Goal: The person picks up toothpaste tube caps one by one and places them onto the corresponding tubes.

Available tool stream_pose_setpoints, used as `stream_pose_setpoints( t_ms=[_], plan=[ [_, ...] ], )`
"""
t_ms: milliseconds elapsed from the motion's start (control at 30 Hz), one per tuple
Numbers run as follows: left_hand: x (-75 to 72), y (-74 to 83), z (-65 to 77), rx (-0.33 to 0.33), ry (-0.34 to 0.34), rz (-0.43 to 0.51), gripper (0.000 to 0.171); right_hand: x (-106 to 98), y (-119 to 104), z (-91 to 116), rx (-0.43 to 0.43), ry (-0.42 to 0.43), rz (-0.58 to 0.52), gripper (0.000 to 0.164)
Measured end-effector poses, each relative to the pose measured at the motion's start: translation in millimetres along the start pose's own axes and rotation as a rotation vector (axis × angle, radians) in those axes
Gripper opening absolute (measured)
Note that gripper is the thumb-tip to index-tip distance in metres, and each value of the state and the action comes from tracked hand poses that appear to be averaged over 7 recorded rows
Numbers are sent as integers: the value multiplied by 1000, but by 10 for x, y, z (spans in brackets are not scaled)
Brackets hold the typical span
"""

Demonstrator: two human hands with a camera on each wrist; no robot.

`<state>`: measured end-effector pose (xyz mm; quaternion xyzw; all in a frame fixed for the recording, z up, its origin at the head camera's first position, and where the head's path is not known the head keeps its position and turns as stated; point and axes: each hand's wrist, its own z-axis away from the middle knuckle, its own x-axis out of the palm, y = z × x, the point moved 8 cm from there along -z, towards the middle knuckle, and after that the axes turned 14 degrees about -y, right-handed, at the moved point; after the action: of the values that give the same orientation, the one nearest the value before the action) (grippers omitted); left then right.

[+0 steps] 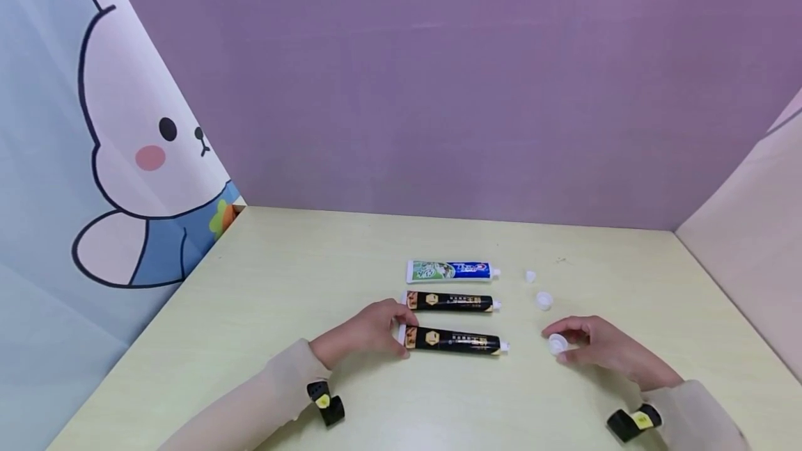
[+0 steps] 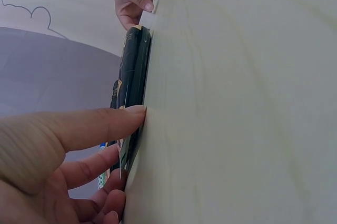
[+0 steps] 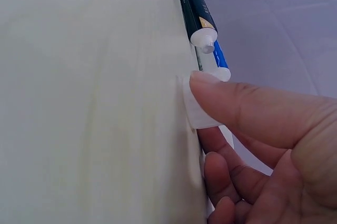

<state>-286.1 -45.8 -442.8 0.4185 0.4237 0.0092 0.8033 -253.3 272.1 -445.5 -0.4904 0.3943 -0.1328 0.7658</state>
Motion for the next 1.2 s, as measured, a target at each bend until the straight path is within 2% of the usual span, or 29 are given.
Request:
stream_pose_setpoints(
  t_ms=[167,467,667,1067,1200],
  plan=[
    [-26,-9,-1,8,13,14,42,-29,-31,-4,-36,4,36,37],
    [-38,-46,-7,-11,26,38,41,-27,16,-6,0,-6,-8,39],
    [-28,-74,2,-36,29,44,39,-4,7,-14,-15,-24,-42,38],
    [-29,-48,38,0,-19,-13,38,2,10,-1,-27,-26,-53,38],
    [-19,-31,22,27,-29,5,35,-1,24,16,-15,-27,-55,37]
  ],
)
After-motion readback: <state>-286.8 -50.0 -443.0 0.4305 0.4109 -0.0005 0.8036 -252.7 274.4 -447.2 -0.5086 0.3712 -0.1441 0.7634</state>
